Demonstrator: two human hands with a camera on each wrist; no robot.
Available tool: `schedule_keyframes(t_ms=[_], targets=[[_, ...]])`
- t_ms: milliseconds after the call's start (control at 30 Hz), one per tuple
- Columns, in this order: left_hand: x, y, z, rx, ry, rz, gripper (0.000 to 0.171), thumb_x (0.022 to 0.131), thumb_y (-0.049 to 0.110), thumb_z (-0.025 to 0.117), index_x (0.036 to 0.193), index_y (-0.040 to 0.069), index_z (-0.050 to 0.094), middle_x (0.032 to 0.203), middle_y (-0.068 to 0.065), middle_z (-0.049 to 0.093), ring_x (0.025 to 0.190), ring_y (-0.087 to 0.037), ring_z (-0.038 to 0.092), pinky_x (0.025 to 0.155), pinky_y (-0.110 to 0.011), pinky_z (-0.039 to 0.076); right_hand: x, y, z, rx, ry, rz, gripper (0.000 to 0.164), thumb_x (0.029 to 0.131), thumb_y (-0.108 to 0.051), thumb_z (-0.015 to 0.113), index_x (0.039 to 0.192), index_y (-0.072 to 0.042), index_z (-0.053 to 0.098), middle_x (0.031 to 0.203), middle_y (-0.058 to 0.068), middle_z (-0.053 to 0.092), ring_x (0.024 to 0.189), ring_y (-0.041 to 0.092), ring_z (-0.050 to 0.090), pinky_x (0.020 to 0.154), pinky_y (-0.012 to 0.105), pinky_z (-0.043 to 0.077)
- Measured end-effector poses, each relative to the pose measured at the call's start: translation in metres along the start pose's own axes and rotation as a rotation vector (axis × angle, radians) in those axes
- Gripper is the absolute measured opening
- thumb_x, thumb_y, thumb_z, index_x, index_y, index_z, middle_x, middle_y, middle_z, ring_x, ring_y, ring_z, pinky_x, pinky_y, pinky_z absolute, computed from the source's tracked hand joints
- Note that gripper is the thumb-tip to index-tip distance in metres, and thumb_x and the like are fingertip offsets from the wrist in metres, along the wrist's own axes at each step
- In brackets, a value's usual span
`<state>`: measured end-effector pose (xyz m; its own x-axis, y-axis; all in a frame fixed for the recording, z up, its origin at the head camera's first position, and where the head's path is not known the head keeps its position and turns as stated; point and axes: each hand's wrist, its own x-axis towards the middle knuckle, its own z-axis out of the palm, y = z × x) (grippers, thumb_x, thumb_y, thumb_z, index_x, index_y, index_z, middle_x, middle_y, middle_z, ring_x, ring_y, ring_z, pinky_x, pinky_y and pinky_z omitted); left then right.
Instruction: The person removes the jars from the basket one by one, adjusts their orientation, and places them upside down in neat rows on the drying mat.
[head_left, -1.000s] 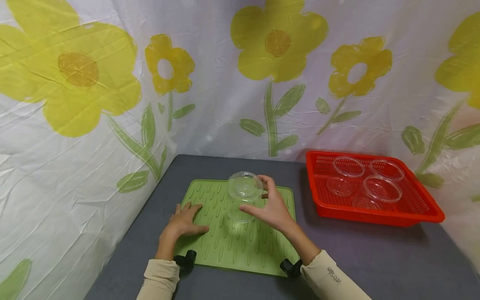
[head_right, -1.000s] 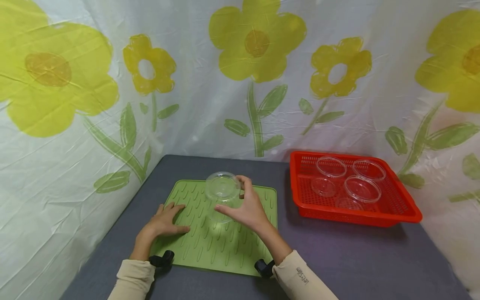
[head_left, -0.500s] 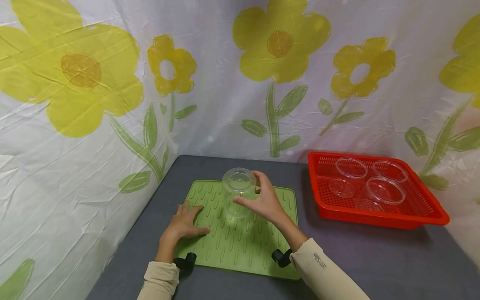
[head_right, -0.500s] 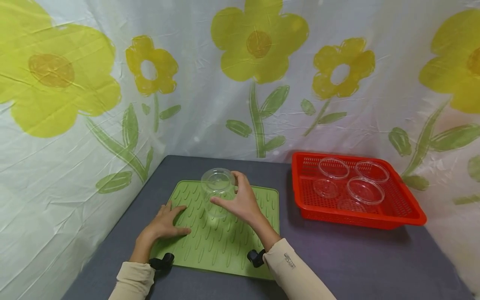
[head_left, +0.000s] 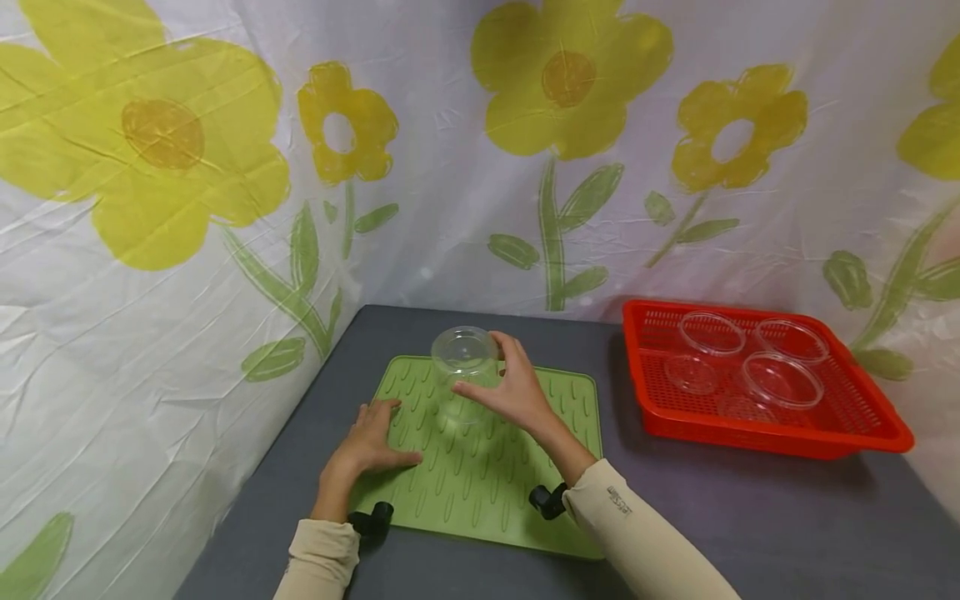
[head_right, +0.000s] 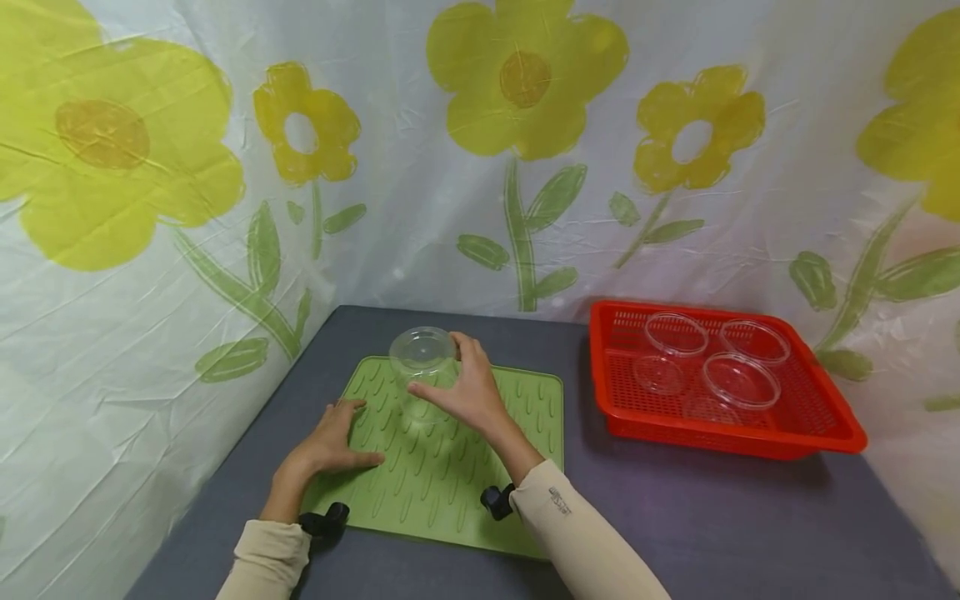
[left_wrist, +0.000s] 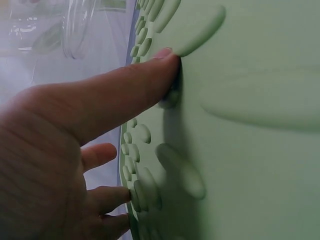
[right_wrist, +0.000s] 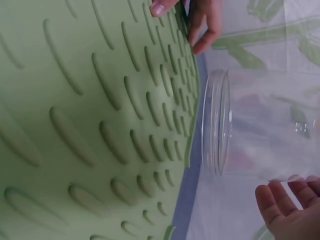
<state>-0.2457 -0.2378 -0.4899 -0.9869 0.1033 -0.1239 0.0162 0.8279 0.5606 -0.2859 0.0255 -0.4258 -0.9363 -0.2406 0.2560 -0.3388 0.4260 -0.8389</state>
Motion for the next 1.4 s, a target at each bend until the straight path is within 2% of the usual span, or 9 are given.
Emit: schedule_keyframes(t_ms=[267, 467, 633, 900, 1033, 1400], targets=[[-0.002, 0.000, 0.001, -0.040, -0.006, -0.041, 0.112, 0.074, 0.039, 0.091, 0.157, -0.001, 0.027, 0.163, -0.032, 0.023, 0.152, -0.058, 0.004, 0.115, -0.076, 0.022, 0.010, 0.002, 0.016, -0.026, -0.038, 0.025, 0.099, 0.081, -0.045, 0.085, 0.159, -0.016, 0.031, 0.157, 0.012, 0.042, 0.131, 0.031, 0.052, 0.102, 0.055, 0.050], [0.001, 0.002, -0.001, -0.050, -0.009, -0.072, 0.119, 0.073, 0.039, 0.093, 0.159, -0.001, 0.020, 0.163, -0.036, 0.017, 0.151, -0.059, 0.005, 0.114, -0.076, 0.025, 0.020, 0.002, 0.025, -0.041, -0.035, 0.041, 0.099, 0.082, -0.046, 0.084, 0.160, -0.016, 0.030, 0.158, 0.012, 0.041, 0.133, 0.031, 0.051, 0.103, 0.055, 0.050], [0.002, 0.003, -0.003, -0.044, -0.008, -0.088, 0.122, 0.072, 0.039, 0.093, 0.159, -0.002, 0.018, 0.162, -0.040, 0.013, 0.149, -0.061, 0.009, 0.113, -0.075, 0.028, 0.025, 0.001, 0.032, -0.033, -0.039, 0.036, 0.100, 0.082, -0.043, 0.084, 0.160, -0.012, 0.030, 0.156, 0.015, 0.043, 0.133, 0.033, 0.052, 0.103, 0.055, 0.050], [-0.001, 0.002, -0.002, -0.046, -0.013, -0.105, 0.124, 0.072, 0.042, 0.092, 0.159, -0.003, 0.016, 0.161, -0.044, 0.007, 0.145, -0.066, 0.016, 0.109, -0.075, 0.033, 0.030, -0.005, 0.047, -0.023, -0.088, 0.046, 0.102, 0.083, -0.042, 0.084, 0.161, -0.010, 0.027, 0.161, 0.016, 0.037, 0.137, 0.035, 0.050, 0.106, 0.055, 0.048], [-0.003, 0.001, -0.002, -0.046, -0.020, -0.117, 0.126, 0.073, 0.042, 0.092, 0.159, -0.004, 0.013, 0.161, -0.043, 0.006, 0.146, -0.065, 0.015, 0.109, -0.075, 0.033, 0.032, -0.011, 0.054, -0.025, -0.114, 0.057, 0.103, 0.084, -0.044, 0.083, 0.161, -0.010, 0.026, 0.163, 0.016, 0.034, 0.142, 0.035, 0.046, 0.110, 0.056, 0.046], [-0.002, 0.001, -0.001, -0.040, -0.010, -0.106, 0.127, 0.073, 0.044, 0.091, 0.159, -0.004, 0.012, 0.161, -0.043, 0.005, 0.146, -0.065, 0.015, 0.110, -0.075, 0.032, 0.043, -0.015, 0.065, -0.052, -0.114, 0.033, 0.103, 0.084, -0.041, 0.084, 0.161, -0.005, 0.026, 0.158, 0.020, 0.036, 0.141, 0.036, 0.045, 0.112, 0.055, 0.044]])
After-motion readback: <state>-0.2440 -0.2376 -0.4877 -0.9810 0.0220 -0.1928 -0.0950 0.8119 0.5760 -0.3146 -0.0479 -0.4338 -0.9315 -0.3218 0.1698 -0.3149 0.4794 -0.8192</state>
